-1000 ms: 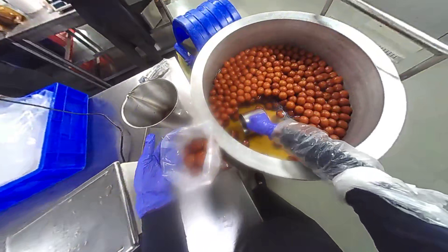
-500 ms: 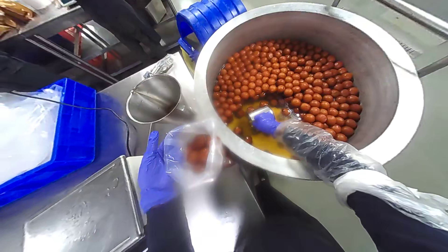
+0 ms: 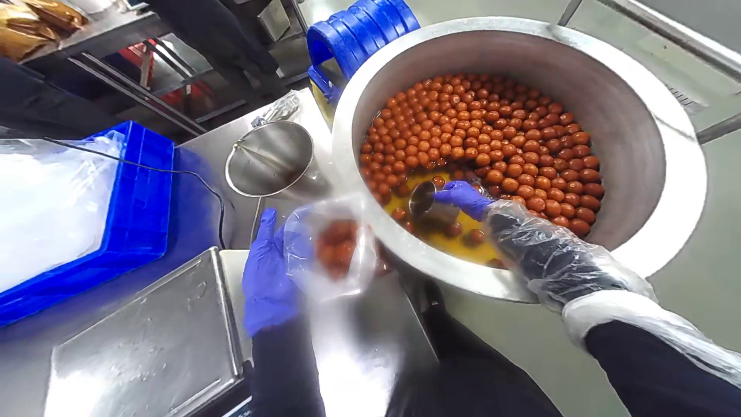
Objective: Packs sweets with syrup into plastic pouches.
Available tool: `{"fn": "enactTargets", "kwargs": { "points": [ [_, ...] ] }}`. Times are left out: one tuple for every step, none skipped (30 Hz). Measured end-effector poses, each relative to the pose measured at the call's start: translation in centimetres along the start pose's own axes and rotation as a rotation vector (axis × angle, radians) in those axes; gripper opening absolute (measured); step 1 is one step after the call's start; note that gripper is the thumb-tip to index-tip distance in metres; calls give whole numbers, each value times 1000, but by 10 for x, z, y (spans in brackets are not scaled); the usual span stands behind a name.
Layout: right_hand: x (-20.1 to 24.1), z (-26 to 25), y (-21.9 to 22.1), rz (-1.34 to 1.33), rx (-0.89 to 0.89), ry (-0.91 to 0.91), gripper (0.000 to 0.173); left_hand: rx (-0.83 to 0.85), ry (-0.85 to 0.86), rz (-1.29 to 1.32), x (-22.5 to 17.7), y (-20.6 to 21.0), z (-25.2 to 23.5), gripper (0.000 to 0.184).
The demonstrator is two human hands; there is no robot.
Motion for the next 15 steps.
{"fn": "enactTargets", "kwargs": {
  "points": [
    [2, 4, -3, -68, -4, -4, 25, -4, 1, 10, 0, 1, 1, 58],
    [5, 8, -6, -103, -4, -9, 25, -7, 5, 18, 0, 2, 1, 56],
    [8, 12, -9, -126, -10, -12, 25, -10, 5, 30, 0, 2, 1, 55],
    [11, 16, -11, -147, -27, -12, 24, -19, 5, 41, 0, 2, 1, 53],
    [14, 21, -14, -169, -47, -12, 24, -35, 10, 45, 0, 4, 2, 51],
    [19, 26, -16, -202, -71, -13, 24, -37, 12, 46, -1, 4, 2, 50],
    [23, 31, -18, -236, -98, -18, 23, -37, 14, 51, -1, 5, 2, 50],
    [28, 37, -20, -269, -122, -33, 23, -35, 16, 55, -1, 5, 2, 50],
    [33, 42, -22, -308, -141, -57, 23, -47, 20, 40, -1, 5, 2, 49],
    [38, 48, -24, -348, -152, -88, 23, -65, 26, 22, -1, 6, 3, 48],
    [45, 54, -27, -389, -157, -127, 22, -77, 31, 8, -1, 7, 3, 48],
    [51, 60, -30, -435, -164, -166, 23, -84, 34, 2, -1, 7, 3, 48],
    [58, 66, -34, -479, -171, -200, 23, -81, 32, -2, -1, 7, 3, 47],
    [64, 72, -38, -518, -180, -230, 23, -81, 32, -6, -1, 7, 2, 46],
    [71, 77, -42, -549, -182, -257, 24, -85, 27, -8, -1, 7, 2, 46]
  ]
}}
Point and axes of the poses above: each hand's wrist, its own z-axis away from the middle knuckle, its own y-axis out of the palm, x = y × z, the point moved 1 cm from there along -z, towards the middle knuckle, and after that the axes turned 2 degrees about -y, right-handed, at the moved point
